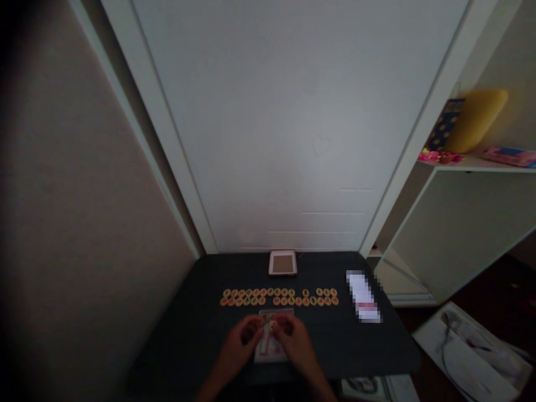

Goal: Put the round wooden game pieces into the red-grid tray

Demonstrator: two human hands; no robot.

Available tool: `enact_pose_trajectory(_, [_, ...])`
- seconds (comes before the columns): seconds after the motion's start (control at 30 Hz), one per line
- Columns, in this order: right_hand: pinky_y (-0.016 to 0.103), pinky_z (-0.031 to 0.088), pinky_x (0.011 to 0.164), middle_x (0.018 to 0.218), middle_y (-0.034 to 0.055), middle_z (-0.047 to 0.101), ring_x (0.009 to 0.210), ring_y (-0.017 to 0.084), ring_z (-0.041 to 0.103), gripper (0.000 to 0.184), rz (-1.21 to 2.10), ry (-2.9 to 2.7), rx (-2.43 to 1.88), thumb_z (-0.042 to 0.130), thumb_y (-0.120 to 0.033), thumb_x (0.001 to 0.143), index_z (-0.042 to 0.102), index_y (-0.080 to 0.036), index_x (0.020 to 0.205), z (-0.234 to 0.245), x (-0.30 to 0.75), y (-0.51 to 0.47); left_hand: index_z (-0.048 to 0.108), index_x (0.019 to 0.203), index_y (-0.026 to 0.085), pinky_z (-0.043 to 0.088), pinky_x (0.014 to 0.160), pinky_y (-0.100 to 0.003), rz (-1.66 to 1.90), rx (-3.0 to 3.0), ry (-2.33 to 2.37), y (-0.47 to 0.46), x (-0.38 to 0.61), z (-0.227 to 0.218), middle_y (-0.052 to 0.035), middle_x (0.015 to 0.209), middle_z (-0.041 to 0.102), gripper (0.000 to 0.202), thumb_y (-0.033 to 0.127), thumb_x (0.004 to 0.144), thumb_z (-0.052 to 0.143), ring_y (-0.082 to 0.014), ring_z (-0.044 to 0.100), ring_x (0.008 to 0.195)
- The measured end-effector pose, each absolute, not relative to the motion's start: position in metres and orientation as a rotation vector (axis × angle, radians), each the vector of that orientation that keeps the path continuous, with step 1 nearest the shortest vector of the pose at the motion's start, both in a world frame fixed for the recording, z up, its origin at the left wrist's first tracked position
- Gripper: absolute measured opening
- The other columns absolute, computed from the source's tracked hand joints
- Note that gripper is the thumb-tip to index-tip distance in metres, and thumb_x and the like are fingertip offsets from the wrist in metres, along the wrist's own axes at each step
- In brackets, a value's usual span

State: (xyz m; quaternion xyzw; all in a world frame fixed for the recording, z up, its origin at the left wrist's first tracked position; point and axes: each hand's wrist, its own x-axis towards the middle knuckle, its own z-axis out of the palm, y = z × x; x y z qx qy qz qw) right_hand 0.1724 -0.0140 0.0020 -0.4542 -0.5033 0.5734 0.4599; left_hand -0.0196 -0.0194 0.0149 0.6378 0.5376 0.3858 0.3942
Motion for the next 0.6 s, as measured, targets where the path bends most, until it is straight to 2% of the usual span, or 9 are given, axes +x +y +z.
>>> enact_pose_trajectory(0.17, [0.036, 0.056, 0.078, 0.093, 0.0079, 0.075, 0.085, 0.026, 0.072, 0.040, 1.365, -1.297, -1.202, 0.077, -0.050, 0.073, 0.071, -0.019, 0.097, -0.004, 0.169, -0.010, 0.070, 0.106, 0.021, 0.055, 0.076, -0.032, 0.959, 1.694, 1.483, -0.019, -0.038, -0.003, -0.0050, 0.087, 0.076, 0.030, 0.042, 0.087, 0.061, -0.0218, 0.070, 0.080])
enact_pose_trajectory(0.37, [0.033, 0.056, 0.074, 0.094, 0.0090, 0.076, 0.084, 0.025, 0.072, 0.032, 1.229, -1.439, -1.296, 0.066, -0.045, 0.082, 0.072, -0.019, 0.099, -0.005, 0.153, -0.006, 0.069, 0.105, 0.022, 0.054, 0.083, -0.034, 0.955, 1.790, 1.488, -0.025, -0.037, -0.016, -0.0058, 0.093, 0.075, 0.025, 0.038, 0.090, 0.058, -0.0219, 0.070, 0.086])
enact_pose_trajectory(0.6, [0.031, 0.054, 0.072, 0.086, 0.0083, 0.076, 0.078, 0.024, 0.073, 0.021, 1.105, -1.498, -1.402, 0.063, -0.034, 0.081, 0.071, -0.018, 0.090, -0.015, 0.141, -0.001, 0.070, 0.103, 0.022, 0.054, 0.084, -0.036, 0.993, 1.853, 1.490, -0.027, -0.036, -0.021, -0.0062, 0.092, 0.074, 0.021, 0.034, 0.090, 0.058, -0.0223, 0.069, 0.085])
